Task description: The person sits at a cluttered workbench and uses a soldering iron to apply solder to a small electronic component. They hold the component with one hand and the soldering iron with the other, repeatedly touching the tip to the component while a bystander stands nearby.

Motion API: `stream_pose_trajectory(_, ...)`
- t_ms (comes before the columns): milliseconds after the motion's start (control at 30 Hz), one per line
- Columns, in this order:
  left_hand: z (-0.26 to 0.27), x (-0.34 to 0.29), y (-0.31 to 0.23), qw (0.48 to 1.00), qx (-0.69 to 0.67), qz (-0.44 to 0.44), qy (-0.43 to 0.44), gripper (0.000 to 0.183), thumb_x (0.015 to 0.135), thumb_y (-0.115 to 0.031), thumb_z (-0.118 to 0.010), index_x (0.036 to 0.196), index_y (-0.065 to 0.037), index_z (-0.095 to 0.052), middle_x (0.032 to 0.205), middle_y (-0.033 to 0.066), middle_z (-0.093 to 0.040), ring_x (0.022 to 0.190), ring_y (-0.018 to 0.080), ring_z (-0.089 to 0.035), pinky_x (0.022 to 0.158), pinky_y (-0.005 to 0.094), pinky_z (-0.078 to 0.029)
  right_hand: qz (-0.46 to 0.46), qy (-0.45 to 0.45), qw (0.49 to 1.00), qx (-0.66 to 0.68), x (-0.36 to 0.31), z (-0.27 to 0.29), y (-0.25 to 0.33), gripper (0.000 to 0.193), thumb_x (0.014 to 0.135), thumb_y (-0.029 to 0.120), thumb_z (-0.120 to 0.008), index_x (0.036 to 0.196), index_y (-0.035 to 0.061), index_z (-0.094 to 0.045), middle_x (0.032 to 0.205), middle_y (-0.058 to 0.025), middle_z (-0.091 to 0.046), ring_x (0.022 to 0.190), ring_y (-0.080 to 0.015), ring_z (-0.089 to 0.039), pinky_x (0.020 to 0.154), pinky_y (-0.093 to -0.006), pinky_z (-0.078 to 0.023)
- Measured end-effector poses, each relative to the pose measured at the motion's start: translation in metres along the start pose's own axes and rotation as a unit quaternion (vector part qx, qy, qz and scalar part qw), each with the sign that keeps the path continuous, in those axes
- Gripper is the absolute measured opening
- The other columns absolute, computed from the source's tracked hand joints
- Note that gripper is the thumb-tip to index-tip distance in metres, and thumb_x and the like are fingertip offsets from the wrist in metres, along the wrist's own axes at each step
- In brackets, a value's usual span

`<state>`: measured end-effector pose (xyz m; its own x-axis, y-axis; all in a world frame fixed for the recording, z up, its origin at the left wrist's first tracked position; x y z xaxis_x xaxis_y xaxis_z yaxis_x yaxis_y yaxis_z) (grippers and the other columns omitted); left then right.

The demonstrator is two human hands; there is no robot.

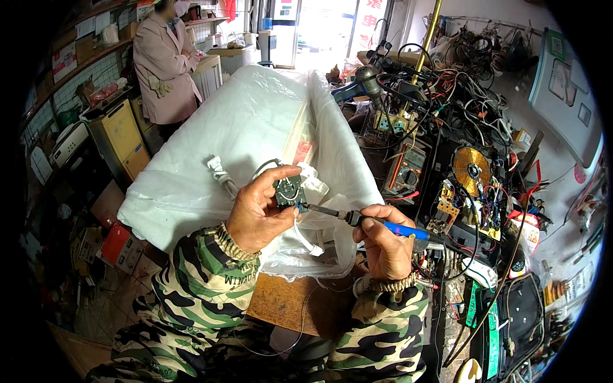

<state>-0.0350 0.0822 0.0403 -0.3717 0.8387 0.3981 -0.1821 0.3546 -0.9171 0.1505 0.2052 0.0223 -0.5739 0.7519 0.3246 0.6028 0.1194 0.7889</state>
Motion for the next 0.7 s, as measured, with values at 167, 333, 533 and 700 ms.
stream_pose_trajectory(167,0.010,-0.009,-0.010,1.000,0.013,-0.005,-0.012,0.057,0.082,0.011,-0.059,0.135,-0.003,-0.046,0.097,0.0066,-0.062,0.081,0.0086,-0.063,0.075,0.0221,-0.053,-0.013,0.024,1.000,0.015,0.003,-0.011,-0.003,0.013,0.083,-0.002,-0.064,0.095,-0.0067,-0.064,0.075,-0.0106,-0.063,0.063,-0.0201,-0.062,0.063,-0.0317,-0.053)
stream_pose_trajectory(333,0.003,-0.001,0.000,1.000,-0.012,-0.005,0.005,0.057,0.081,0.010,-0.059,0.136,-0.002,-0.045,0.096,0.0063,-0.062,0.082,0.0088,-0.063,0.075,0.0233,-0.054,-0.007,0.005,1.000,0.009,0.000,-0.003,0.000,0.014,0.083,-0.002,-0.064,0.096,-0.0070,-0.063,0.075,-0.0108,-0.063,0.063,-0.0202,-0.062,0.063,-0.0320,-0.053)
stream_pose_trajectory(533,0.005,-0.003,-0.004,1.000,-0.008,-0.017,0.006,0.058,0.081,0.011,-0.060,0.135,-0.002,-0.045,0.096,0.0064,-0.062,0.083,0.0091,-0.063,0.075,0.0236,-0.053,-0.009,0.015,1.000,0.018,0.002,-0.004,-0.001,0.014,0.083,-0.001,-0.064,0.095,-0.0070,-0.063,0.075,-0.0104,-0.062,0.063,-0.0201,-0.062,0.063,-0.0322,-0.053)
stream_pose_trajectory(700,0.005,-0.003,-0.004,1.000,-0.008,-0.008,0.008,0.058,0.081,0.012,-0.059,0.135,-0.002,-0.045,0.097,0.0065,-0.062,0.083,0.0093,-0.063,0.075,0.0238,-0.054,-0.009,0.012,1.000,0.018,0.001,-0.005,0.000,0.014,0.083,-0.001,-0.064,0.096,-0.0068,-0.063,0.075,-0.0099,-0.062,0.062,-0.0199,-0.062,0.063,-0.0320,-0.053)
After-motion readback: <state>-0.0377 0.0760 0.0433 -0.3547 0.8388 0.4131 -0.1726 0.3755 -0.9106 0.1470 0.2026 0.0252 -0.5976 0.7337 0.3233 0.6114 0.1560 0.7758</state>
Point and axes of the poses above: each hand's wrist, its own x-axis towards the middle knuckle, its own z-axis out of the back of the hand, y = z × x, the point moved 4 cm from there along x, towards the middle knuckle
